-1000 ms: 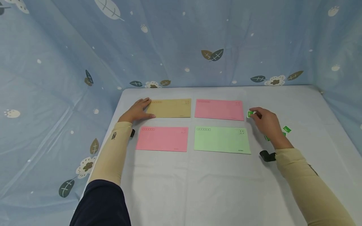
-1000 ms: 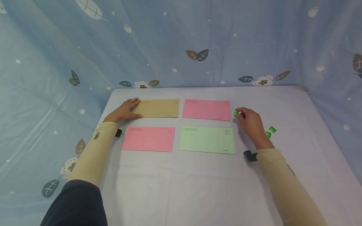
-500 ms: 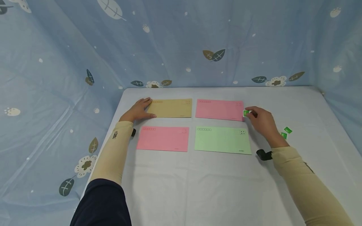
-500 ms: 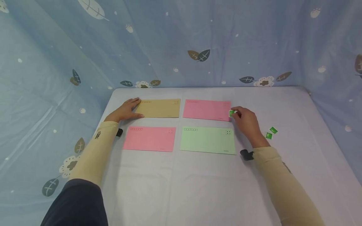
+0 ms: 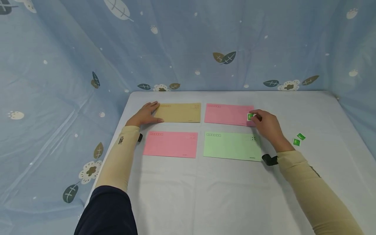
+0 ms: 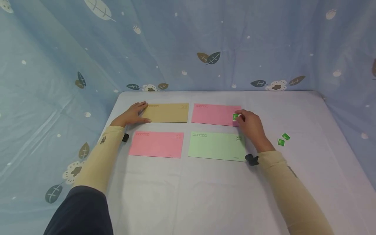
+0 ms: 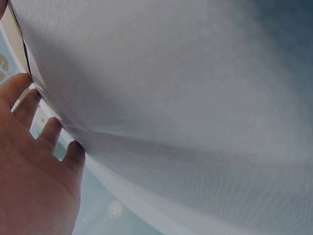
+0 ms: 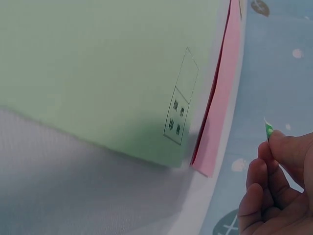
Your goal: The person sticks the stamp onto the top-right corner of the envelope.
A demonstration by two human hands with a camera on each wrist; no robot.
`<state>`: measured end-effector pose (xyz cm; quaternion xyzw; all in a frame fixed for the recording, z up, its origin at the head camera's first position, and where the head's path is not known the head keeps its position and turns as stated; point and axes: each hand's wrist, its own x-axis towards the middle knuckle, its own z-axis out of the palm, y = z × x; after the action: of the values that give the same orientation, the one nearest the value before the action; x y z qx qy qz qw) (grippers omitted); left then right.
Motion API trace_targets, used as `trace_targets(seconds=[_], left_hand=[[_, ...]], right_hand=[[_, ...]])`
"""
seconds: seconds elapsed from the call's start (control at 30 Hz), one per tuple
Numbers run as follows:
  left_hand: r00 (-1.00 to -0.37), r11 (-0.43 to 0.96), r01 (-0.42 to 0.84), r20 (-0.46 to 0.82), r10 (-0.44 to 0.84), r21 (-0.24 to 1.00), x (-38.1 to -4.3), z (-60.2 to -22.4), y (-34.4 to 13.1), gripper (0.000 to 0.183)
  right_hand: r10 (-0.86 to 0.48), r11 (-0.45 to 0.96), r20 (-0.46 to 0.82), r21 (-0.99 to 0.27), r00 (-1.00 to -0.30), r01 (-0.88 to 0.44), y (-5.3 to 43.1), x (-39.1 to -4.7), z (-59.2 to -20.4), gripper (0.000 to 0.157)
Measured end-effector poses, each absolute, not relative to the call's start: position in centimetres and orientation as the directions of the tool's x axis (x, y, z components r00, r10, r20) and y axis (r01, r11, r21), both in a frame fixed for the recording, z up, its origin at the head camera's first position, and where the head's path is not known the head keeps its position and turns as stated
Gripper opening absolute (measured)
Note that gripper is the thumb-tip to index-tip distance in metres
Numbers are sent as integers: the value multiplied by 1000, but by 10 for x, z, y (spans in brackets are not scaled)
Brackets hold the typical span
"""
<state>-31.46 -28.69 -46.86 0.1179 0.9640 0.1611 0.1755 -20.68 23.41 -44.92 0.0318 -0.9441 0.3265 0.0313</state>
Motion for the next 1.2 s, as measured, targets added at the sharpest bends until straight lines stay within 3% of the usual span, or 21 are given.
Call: trace_targets(seconds=[1.2], left_hand=[[-908, 921, 172, -306, 286, 350, -316, -467, -287, 106]], right_hand=[[-99, 762, 101, -632, -990, -141, 203, -216, -446, 31]])
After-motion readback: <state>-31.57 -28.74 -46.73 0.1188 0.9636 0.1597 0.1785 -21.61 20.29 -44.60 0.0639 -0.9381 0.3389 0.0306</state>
